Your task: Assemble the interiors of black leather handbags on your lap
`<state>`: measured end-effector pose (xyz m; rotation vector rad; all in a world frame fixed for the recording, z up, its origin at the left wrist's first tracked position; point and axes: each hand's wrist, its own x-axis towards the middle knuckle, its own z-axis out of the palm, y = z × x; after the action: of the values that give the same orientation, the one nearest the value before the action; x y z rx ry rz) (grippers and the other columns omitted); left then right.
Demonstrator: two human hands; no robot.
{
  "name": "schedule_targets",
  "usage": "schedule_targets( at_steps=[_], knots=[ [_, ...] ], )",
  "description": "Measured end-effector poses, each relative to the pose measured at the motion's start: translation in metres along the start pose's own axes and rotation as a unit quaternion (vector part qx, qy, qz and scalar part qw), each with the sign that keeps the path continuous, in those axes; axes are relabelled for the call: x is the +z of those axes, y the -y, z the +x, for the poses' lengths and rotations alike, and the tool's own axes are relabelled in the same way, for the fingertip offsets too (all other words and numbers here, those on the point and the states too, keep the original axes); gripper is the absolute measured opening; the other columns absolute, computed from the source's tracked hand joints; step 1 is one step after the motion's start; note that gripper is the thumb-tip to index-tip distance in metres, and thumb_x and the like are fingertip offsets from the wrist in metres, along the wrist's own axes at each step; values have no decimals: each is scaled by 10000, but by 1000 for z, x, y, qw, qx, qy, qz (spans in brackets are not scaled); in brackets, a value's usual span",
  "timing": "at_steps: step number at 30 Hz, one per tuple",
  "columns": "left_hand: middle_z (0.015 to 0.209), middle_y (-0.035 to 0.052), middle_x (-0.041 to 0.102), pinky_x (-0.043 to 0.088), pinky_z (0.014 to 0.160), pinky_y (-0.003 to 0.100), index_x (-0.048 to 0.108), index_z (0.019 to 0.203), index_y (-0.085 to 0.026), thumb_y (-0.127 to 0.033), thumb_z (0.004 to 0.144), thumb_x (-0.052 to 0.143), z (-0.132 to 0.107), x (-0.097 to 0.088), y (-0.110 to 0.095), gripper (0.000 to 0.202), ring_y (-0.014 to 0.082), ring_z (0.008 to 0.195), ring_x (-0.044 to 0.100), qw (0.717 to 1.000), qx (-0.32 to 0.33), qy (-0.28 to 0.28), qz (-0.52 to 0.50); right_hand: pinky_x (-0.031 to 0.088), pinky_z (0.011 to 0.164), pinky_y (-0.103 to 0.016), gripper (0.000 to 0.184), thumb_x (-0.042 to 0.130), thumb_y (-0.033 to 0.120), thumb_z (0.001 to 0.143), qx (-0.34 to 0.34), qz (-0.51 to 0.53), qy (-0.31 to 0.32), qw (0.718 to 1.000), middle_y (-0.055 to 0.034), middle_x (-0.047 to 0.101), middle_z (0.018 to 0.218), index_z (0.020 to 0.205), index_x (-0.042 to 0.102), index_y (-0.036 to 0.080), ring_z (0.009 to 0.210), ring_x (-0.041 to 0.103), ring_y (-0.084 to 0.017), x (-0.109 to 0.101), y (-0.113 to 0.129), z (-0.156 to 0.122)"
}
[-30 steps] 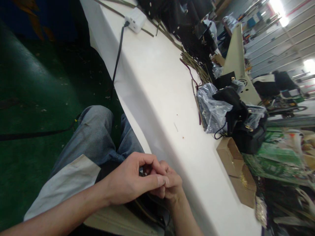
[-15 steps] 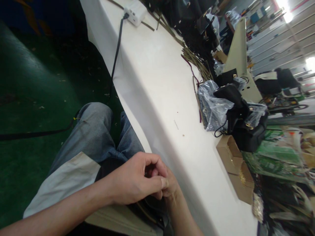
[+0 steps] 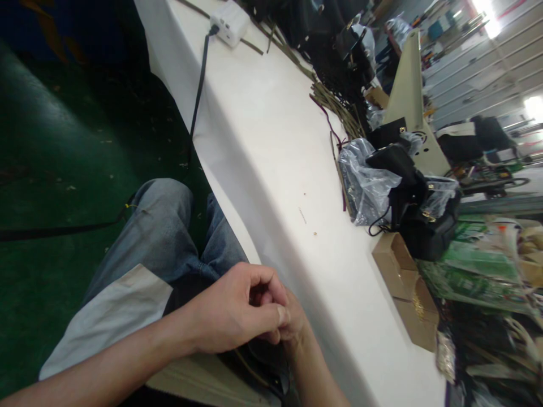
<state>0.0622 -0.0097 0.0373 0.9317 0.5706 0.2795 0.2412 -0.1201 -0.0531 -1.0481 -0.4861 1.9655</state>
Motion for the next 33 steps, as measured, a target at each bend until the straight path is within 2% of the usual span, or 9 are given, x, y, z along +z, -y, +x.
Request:
schedule_targets(
  at_steps=[5, 8, 10, 12, 15, 22, 27, 30, 33],
  knots=[
    [760, 24, 712, 518, 698, 283, 703, 906, -173, -302, 860, 650, -2, -2, 10, 147, 172, 711, 671, 996, 32, 14, -80, 328, 403, -224, 619, 1015, 660, 667, 17, -1, 28, 999, 17, 501, 402, 538, 662, 168, 355, 428, -85, 8, 19, 1],
    [816, 44, 747, 536, 736, 292, 734, 896, -178, -237, 976, 576, -6, -6, 17, 187, 176, 764, 710, 989, 134, -60, 23, 351, 421, -214, 527, 959, 582, 768, 27, 10, 13, 1000, 19, 506, 412, 607, 717, 143, 372, 429, -85, 19, 38, -3],
    [863, 34, 733, 524, 749, 274, 751, 921, -185, -169, 1017, 593, -9, -9, 18, 186, 153, 796, 693, 956, 235, -102, 144, 389, 454, -201, 415, 939, 497, 812, 34, 19, -13, 999, 35, 529, 453, 728, 773, 125, 401, 427, -77, 29, 50, -7],
    [916, 32, 730, 536, 757, 257, 771, 1055, -192, -115, 1044, 579, -11, -12, 17, 207, 139, 820, 693, 919, 312, -98, 221, 444, 493, -190, 357, 929, 446, 838, 37, 23, -39, 998, 35, 574, 514, 843, 814, 108, 440, 458, -74, 38, 60, -11],
    [953, 29, 745, 559, 743, 238, 760, 1244, -201, -68, 1055, 564, -10, -13, 16, 303, 133, 833, 716, 871, 372, -98, 305, 519, 530, -188, 327, 913, 401, 861, 33, 23, -66, 997, -1, 664, 628, 907, 832, 88, 496, 539, -83, 49, 71, -17],
    [1014, 49, 819, 623, 775, 276, 714, 1213, -164, -70, 1081, 595, -7, -16, 16, 201, 166, 859, 788, 746, 452, -125, 473, 531, 482, -189, 280, 868, 388, 807, 35, 13, -110, 993, -7, 676, 664, 797, 791, 119, 500, 554, -93, 49, 76, -20],
    [859, 81, 745, 636, 706, 334, 700, 985, -123, -79, 1085, 531, -6, -17, 13, 201, 209, 766, 740, 657, 483, -63, 576, 508, 477, -181, 232, 817, 347, 802, 42, 6, -113, 993, 1, 641, 637, 814, 763, 121, 512, 535, -98, 42, 71, -20],
    [803, 92, 700, 621, 667, 365, 701, 939, -118, -78, 1070, 458, -7, -15, 10, 279, 238, 736, 715, 619, 481, -39, 620, 487, 485, -172, 169, 771, 279, 790, 50, 5, -112, 992, 3, 644, 672, 880, 740, 140, 534, 533, -99, 42, 70, -19],
    [786, 97, 688, 602, 664, 393, 690, 915, -125, -78, 1044, 471, -7, -11, 10, 259, 274, 759, 729, 595, 485, -55, 639, 488, 514, -179, 161, 727, 235, 794, 51, 15, -116, 992, 9, 630, 737, 936, 704, 161, 584, 546, -108, 49, 72, -18]
  ],
)
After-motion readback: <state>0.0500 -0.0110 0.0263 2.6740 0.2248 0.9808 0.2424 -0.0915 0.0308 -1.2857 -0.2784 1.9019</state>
